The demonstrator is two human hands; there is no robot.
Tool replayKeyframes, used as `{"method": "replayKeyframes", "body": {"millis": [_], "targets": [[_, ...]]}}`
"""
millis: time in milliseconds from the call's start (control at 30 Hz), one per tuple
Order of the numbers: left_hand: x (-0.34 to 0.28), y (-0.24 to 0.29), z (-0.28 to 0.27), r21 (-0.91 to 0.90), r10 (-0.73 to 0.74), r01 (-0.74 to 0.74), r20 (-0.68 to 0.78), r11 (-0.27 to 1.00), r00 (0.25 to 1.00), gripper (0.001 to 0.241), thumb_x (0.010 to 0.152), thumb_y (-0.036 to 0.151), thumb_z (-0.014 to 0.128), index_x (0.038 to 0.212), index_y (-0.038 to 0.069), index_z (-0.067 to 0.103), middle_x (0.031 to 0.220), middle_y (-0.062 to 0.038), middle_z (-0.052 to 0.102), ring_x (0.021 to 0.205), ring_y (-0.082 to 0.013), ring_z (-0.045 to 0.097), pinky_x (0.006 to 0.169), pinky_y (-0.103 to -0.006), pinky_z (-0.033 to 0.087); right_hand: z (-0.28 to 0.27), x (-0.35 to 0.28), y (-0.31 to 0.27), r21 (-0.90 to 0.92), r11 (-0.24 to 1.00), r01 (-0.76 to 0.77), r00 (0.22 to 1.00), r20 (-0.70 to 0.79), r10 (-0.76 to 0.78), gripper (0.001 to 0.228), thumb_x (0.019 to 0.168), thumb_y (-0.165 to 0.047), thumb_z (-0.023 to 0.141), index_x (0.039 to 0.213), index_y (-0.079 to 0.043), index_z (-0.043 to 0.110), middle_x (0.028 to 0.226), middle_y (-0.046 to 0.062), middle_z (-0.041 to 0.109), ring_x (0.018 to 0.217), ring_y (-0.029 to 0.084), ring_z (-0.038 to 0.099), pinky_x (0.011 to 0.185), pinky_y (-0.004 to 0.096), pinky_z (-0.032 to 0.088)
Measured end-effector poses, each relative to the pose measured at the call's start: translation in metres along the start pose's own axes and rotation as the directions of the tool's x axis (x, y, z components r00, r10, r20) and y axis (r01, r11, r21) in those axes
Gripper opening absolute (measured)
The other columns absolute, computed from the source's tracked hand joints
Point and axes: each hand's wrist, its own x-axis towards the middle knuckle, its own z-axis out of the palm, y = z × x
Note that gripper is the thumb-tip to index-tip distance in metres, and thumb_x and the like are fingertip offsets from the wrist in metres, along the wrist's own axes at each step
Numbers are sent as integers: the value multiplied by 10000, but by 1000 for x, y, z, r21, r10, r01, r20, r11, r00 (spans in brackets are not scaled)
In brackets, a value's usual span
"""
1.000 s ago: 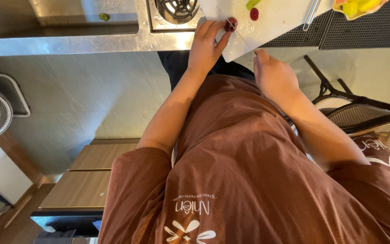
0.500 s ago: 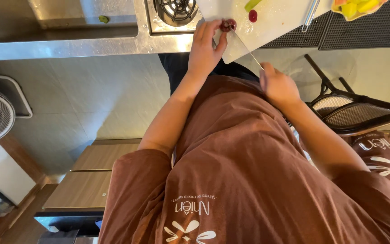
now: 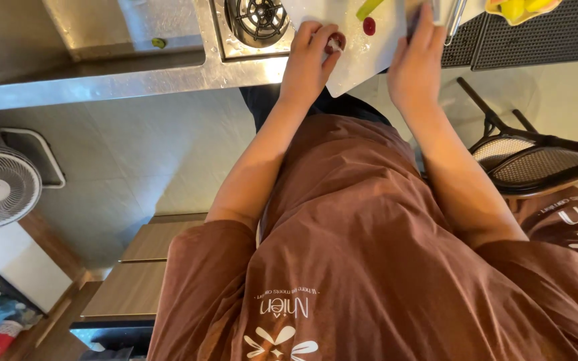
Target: Preparing and pitting grapes using specialized tools at a prep counter.
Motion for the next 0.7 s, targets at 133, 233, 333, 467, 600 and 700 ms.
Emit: {"method": "replayKeyframes", "body": {"millis": [133,233,333,467,600,700], "targets": [[7,-7,-8,-210,-160,177,93,962,983,459,865,43,829,1272,68,620,1192,-89,610,920,-227,666,833,-327,581,23,14,7,-124,991,42,999,26,-39,682,1033,-11,607,1605,21,237,1342,238,416,1239,454,508,984,500,543],[-3,-25,-4,-422,-275,293,105,858,956,463,874,6,819,1294,56,632,1192,-90,660,1002,-183,735,904,-286,623,4,25,-19,-247,968,-31,992,110,60,694,992,-93,666,1563,21,290,1332,251,395,1227,467,484,772,472,547],[-8,-37,-6,-711,-372,394,198,582,907,429,933,-23,768,1318,56,594,1228,-124,704,1079,-164,732,959,-285,608,13,27,-9,-264,964,-19,994,96,46,715,985,-126,695,1546,32,281,1332,284,404,1211,489,501,764,468,559],[-9,-24,-21,-557,-353,360,124,749,927,358,931,-31,765,1264,27,644,1278,-104,639,1078,-171,733,937,-297,619,24,29,16,-246,968,-53,986,142,90,757,1003,-104,682,1600,34,236,1336,275,432,1177,478,534,897,518,553],[-9,-13,-18,-476,-373,382,118,792,920,367,908,-1,787,1258,11,679,1230,-108,609,1043,-167,721,911,-294,640,6,15,9,-61,998,-10,999,34,12,639,966,15,567,1519,68,251,1320,321,505,1085,480,616,895,530,556],[-5,-9,-12,-451,-447,437,91,778,890,380,876,34,825,1226,10,678,1143,-95,691,988,-160,719,863,-282,640,-10,-5,-19,51,999,10,999,50,-12,375,1056,-16,536,1401,57,409,1166,317,595,956,485,654,806,546,545]]}}
